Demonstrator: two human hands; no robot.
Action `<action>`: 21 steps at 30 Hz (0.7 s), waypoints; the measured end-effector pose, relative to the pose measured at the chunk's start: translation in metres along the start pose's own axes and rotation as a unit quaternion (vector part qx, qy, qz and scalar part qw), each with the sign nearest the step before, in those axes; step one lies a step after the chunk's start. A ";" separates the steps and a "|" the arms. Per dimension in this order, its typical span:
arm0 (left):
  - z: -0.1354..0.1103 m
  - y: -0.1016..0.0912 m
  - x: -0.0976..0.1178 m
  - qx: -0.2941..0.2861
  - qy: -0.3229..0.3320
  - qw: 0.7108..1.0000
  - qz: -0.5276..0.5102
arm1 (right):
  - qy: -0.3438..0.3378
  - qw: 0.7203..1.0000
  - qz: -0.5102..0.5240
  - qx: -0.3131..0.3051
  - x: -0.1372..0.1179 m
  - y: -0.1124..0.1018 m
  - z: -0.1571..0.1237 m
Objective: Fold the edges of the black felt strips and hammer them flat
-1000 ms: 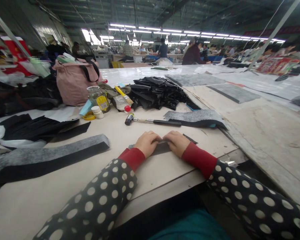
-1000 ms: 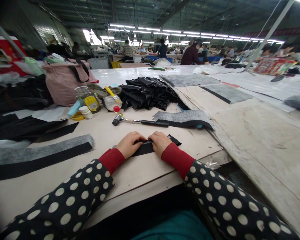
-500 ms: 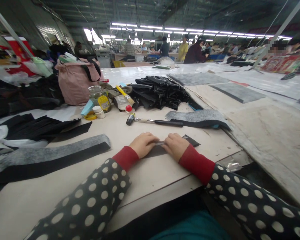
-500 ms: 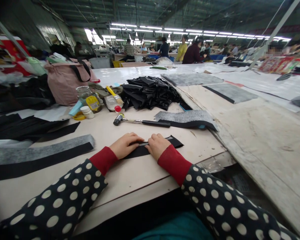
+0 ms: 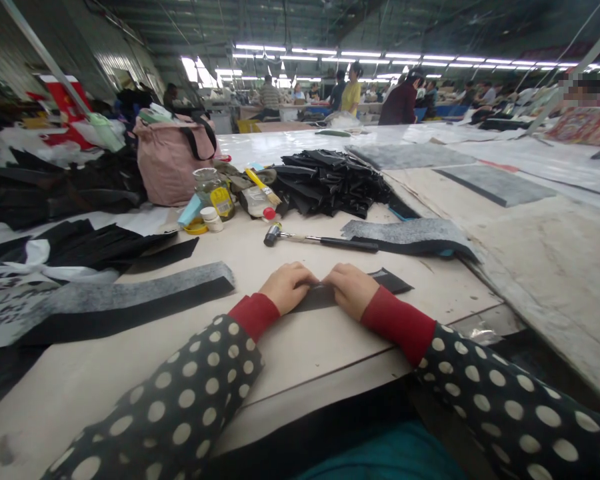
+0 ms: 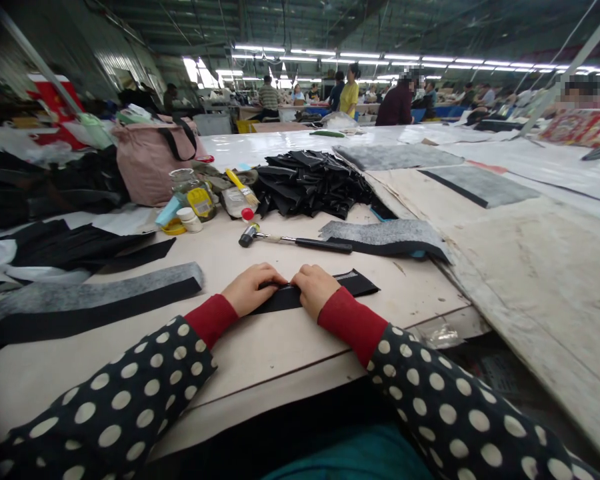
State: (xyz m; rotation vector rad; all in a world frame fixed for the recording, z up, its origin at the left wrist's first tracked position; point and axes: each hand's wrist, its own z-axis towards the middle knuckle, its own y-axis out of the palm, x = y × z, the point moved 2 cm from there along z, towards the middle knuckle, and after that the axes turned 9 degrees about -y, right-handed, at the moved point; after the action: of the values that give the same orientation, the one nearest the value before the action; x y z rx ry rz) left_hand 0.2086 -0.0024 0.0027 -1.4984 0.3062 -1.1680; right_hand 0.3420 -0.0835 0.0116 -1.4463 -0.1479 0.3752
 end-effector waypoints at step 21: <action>-0.025 -0.027 -0.032 -0.047 -0.050 0.996 -0.055 | -0.024 0.995 0.095 0.015 -0.010 0.005 0.021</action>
State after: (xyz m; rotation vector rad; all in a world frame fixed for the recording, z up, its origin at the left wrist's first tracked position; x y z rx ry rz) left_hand 0.1627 0.0144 0.0063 -1.6680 0.2164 -1.1735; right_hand 0.3248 -0.0671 0.0109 -1.4255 -0.0427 0.5654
